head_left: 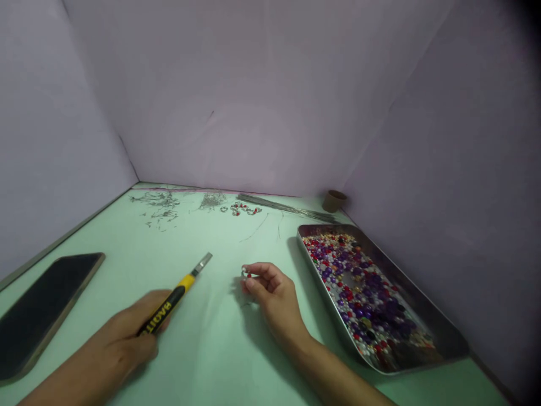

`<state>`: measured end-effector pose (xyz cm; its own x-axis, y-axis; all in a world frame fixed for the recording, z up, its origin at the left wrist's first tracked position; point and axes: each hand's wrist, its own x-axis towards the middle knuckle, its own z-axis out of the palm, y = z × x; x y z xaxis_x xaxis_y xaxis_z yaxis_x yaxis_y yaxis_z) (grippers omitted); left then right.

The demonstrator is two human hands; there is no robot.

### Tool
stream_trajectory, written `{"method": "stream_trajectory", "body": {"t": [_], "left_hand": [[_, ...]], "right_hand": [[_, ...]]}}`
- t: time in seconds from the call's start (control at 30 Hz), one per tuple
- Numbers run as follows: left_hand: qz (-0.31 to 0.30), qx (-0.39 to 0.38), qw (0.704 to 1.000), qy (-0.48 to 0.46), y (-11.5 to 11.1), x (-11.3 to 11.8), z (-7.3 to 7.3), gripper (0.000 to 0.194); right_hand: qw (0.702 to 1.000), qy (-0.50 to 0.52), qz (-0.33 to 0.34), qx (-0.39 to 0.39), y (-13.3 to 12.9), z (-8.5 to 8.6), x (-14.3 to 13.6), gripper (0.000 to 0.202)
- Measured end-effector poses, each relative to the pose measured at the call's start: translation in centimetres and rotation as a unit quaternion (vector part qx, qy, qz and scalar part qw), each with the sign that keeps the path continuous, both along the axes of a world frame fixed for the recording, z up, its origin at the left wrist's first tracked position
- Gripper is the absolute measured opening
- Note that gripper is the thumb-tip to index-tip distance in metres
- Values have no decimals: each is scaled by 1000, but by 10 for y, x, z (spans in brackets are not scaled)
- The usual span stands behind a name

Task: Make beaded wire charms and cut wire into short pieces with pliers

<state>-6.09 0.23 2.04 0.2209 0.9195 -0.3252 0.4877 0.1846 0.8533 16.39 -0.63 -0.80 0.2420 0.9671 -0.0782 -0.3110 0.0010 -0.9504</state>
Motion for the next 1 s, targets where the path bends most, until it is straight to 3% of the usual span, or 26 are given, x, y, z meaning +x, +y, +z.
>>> {"method": "stream_trajectory", "body": {"t": [0.1,0.17,0.27,0.33,0.37,0.43,0.53,0.67,0.83,1.0], "left_hand": [[-24,178,964,194,10,-2,1,20],[-38,230,927,292,15,-2,-7,14],[-17,279,885,372,18,1,-16,27],[10,319,873,370,16,10,-14,35],[16,330,878,347,14,17,-11,35],[-13,313,919,239,11,37,-2,32],[-74,155,982,77,9,70,8,22],[-84,145,986,12,16,91,1,15],[-60,157,986,-14,20,79,-13,18],[-55,175,983,24,18,72,-16,18]], "right_hand": [[996,-77,38,9,-1,-3,0,22],[990,-128,56,20,-2,-6,1,26],[983,-165,74,29,-2,-8,3,29],[981,-173,85,27,-1,-8,3,29],[980,-176,90,28,-2,-8,4,29],[976,-190,94,43,-3,-7,4,28],[965,-226,96,92,-5,-6,4,30],[953,-256,92,131,-7,-5,6,32],[956,-274,57,92,-4,-5,10,32],[960,-271,46,49,-1,-8,12,26]]}}
